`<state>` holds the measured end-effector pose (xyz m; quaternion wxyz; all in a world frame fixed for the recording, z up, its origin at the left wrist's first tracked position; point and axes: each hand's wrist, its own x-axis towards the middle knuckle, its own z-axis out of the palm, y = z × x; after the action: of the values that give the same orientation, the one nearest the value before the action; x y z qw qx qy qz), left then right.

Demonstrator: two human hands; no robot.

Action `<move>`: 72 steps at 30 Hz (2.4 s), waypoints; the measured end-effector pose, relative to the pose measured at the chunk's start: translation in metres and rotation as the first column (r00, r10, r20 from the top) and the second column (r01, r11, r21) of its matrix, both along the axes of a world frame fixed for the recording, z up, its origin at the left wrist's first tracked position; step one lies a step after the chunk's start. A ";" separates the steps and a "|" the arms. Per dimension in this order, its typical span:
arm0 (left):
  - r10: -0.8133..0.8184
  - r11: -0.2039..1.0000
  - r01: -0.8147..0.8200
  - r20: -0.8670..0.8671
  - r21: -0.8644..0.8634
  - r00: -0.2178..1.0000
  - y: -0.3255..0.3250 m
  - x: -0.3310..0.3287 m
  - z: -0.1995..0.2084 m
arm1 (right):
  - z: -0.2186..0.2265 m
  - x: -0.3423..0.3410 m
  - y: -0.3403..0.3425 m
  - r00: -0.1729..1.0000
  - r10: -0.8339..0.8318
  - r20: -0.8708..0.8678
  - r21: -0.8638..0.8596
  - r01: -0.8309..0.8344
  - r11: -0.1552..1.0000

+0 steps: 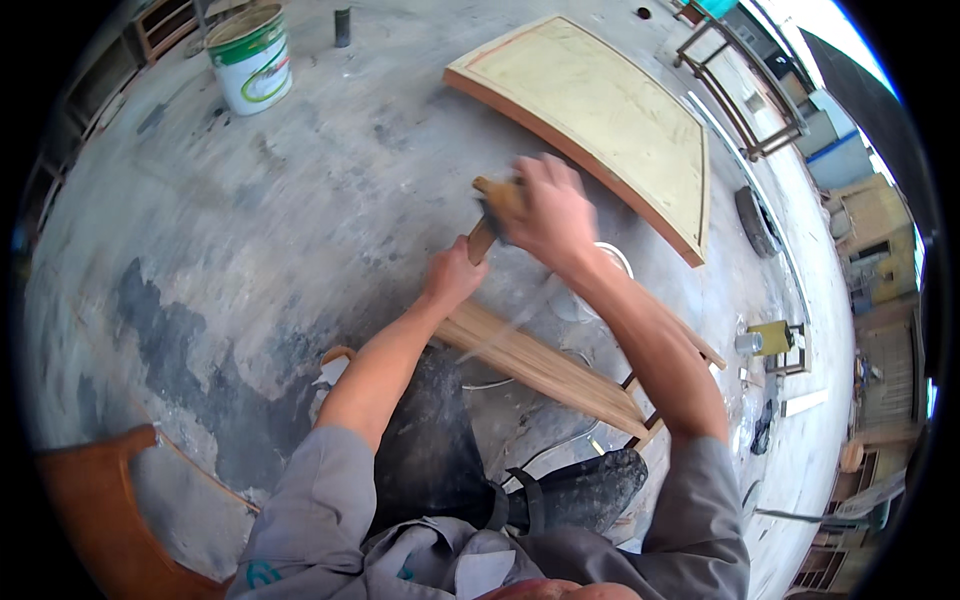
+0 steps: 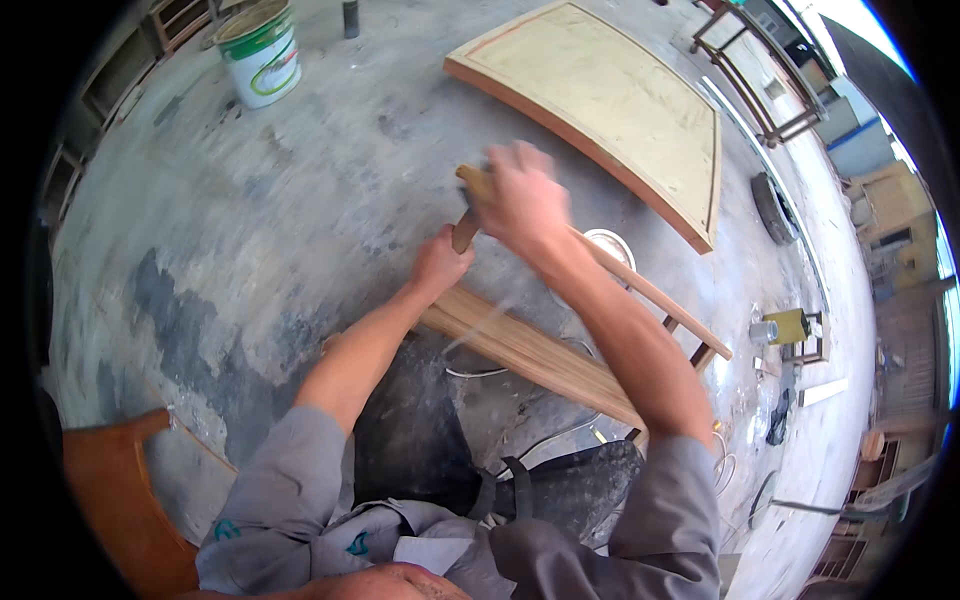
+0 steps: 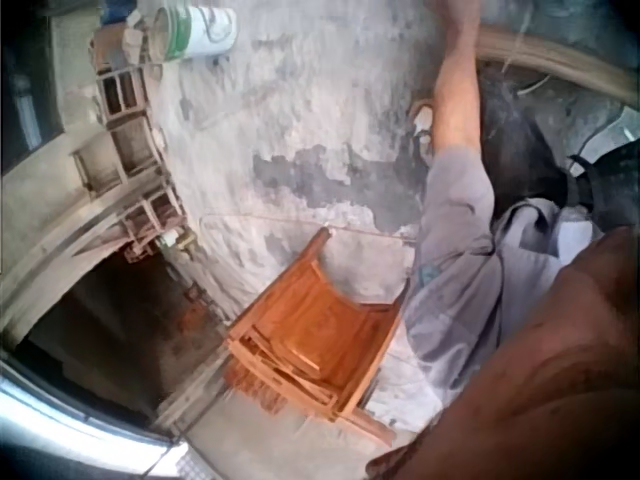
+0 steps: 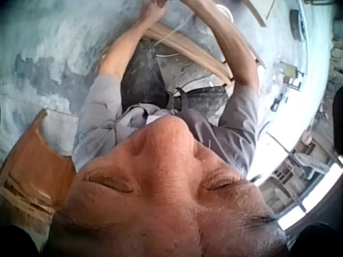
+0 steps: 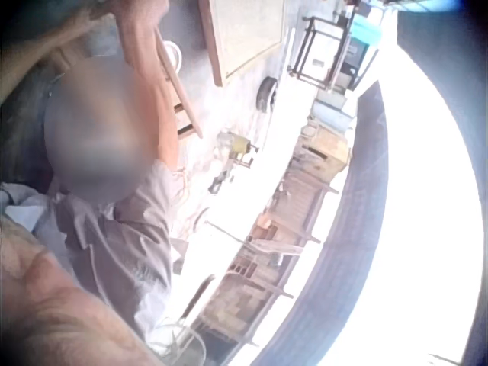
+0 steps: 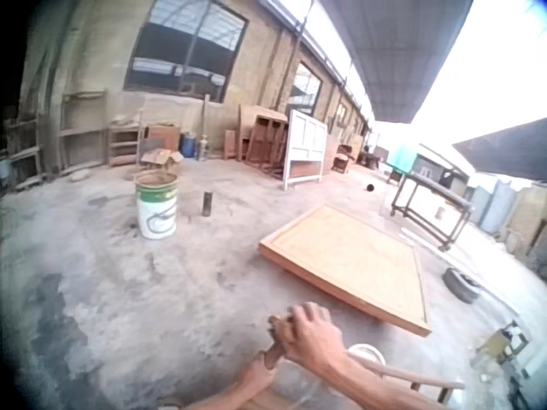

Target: The person sands a wooden chair frame with an electric sander, applies glue to joints, and attaches a wooden seat panel. They then sand the attached seat and apply glue to its edges.

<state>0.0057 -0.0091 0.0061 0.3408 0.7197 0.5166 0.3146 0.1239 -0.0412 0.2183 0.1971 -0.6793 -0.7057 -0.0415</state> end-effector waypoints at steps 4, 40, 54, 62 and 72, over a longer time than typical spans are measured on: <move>-0.159 0.987 0.159 0.010 -0.026 0.987 -0.005 0.012 0.000 | -0.012 -0.076 0.075 0.932 0.280 0.230 -0.240 -0.225 0.944; -0.091 0.994 0.097 0.116 -0.049 0.989 0.001 0.003 -0.003 | -0.078 0.326 -0.379 0.462 -0.778 -0.427 0.509 0.833 0.216; -0.081 0.995 0.079 0.034 0.060 0.996 0.013 0.000 -0.015 | -0.204 0.246 -0.601 -0.193 -0.687 -0.701 -0.349 0.933 0.094; -0.041 0.998 0.039 -0.036 -0.039 0.999 0.006 0.002 -0.005 | -0.294 0.227 -0.666 -0.054 -0.988 -0.144 -0.258 0.966 -0.015; -0.182 0.983 0.178 -0.266 -0.040 0.947 0.025 -0.010 -0.018 | -0.336 0.297 -0.795 0.280 -0.908 0.311 -0.320 0.931 0.177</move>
<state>-0.0040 0.0158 -0.0121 0.3006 0.7970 0.4927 0.1780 0.4205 -0.8359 -0.1177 -0.0460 -0.9879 -0.1483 -0.0058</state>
